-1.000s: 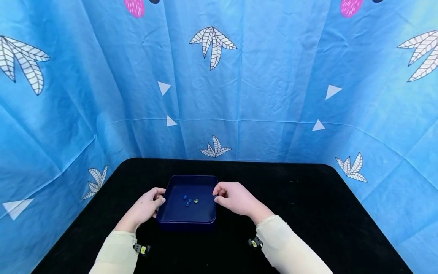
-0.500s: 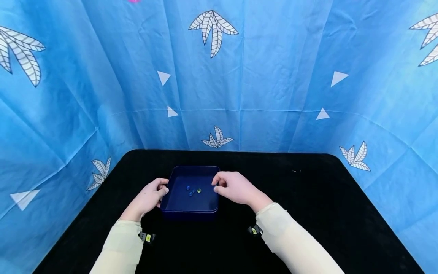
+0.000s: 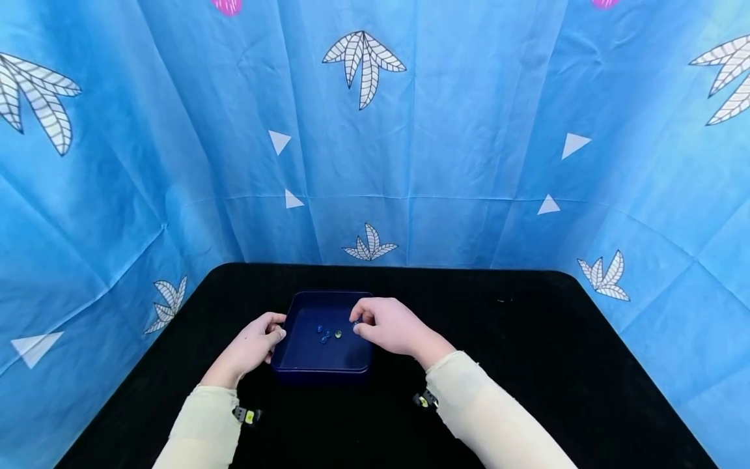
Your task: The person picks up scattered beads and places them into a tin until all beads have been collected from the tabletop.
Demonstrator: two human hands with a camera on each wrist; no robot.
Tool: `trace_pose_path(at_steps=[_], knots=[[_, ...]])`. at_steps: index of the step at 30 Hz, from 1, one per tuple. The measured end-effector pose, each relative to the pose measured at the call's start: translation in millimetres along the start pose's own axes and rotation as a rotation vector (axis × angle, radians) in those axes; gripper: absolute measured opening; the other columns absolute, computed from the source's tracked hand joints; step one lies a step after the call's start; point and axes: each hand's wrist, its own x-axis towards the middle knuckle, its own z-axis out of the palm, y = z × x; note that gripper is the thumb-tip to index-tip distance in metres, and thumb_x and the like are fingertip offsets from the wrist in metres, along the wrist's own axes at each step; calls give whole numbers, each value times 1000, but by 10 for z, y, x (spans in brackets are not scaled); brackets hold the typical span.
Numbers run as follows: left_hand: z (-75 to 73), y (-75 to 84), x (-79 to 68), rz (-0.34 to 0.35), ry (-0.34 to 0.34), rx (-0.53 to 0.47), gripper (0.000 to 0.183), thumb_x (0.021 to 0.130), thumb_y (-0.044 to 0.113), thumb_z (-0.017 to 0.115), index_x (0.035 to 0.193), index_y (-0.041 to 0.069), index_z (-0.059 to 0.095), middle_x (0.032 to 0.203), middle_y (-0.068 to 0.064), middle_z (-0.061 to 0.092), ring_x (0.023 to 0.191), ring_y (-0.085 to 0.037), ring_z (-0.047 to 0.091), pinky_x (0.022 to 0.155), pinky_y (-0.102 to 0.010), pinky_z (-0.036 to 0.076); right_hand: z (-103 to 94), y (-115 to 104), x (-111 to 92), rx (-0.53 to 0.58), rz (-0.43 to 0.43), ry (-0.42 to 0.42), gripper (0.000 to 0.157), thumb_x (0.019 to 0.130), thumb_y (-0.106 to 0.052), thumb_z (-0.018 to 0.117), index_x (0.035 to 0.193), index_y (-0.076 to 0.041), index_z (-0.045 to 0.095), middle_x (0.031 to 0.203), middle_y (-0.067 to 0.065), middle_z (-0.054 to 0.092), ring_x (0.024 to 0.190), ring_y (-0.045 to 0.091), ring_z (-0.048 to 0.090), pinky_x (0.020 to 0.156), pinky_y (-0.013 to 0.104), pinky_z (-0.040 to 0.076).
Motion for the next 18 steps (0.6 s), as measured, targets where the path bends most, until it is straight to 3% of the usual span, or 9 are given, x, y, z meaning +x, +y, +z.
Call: trace_pose_path(at_steps=[11, 18], knots=[[13, -15, -39, 12, 21, -4, 40, 100, 5, 52, 138, -7, 47, 99, -12, 53, 73, -24, 57, 58, -37, 53, 41, -106, 32, 22, -22, 27, 19, 95, -26, 69, 112, -17, 69, 78, -10, 59, 66, 8, 54, 71, 29, 49], [12, -18, -14, 17, 23, -5, 41, 100, 4, 53, 138, -8, 47, 99, -12, 53, 75, -28, 58, 58, -37, 53, 10, -81, 23, 25, 10, 38, 19, 96, -27, 69, 114, -21, 67, 79, -9, 59, 63, 9, 53, 69, 30, 49]])
